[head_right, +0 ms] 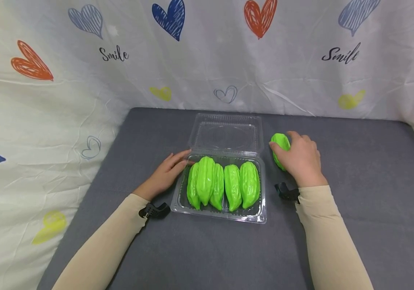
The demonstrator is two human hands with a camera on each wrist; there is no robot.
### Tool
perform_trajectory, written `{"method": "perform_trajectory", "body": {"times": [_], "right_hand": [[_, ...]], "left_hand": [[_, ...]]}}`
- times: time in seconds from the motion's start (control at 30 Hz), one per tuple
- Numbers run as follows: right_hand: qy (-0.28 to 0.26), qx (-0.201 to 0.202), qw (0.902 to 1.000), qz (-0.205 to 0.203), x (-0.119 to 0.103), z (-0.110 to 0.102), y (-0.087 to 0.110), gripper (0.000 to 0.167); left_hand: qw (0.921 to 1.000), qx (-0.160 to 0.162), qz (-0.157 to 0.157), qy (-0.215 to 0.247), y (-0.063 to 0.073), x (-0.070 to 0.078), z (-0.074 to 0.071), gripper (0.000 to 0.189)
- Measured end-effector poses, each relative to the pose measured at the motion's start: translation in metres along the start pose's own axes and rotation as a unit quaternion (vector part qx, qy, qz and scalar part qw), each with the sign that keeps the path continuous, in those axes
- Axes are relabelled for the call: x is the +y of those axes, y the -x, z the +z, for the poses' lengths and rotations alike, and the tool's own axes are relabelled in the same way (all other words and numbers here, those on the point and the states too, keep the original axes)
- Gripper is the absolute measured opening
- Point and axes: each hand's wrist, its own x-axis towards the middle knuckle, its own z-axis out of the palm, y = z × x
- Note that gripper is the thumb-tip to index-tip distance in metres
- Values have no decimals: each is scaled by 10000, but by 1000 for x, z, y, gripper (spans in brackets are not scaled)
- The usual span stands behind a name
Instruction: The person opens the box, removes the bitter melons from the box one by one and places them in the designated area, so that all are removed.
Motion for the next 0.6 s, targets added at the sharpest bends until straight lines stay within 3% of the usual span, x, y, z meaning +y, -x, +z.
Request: {"method": "perform_trajectory", "body": {"times": [0.6], "right_hand": [[40, -500, 9986, -150, -27, -16, 16, 89]], "left_hand": [[9999, 47, 67, 63, 0, 0, 0, 51]]}}
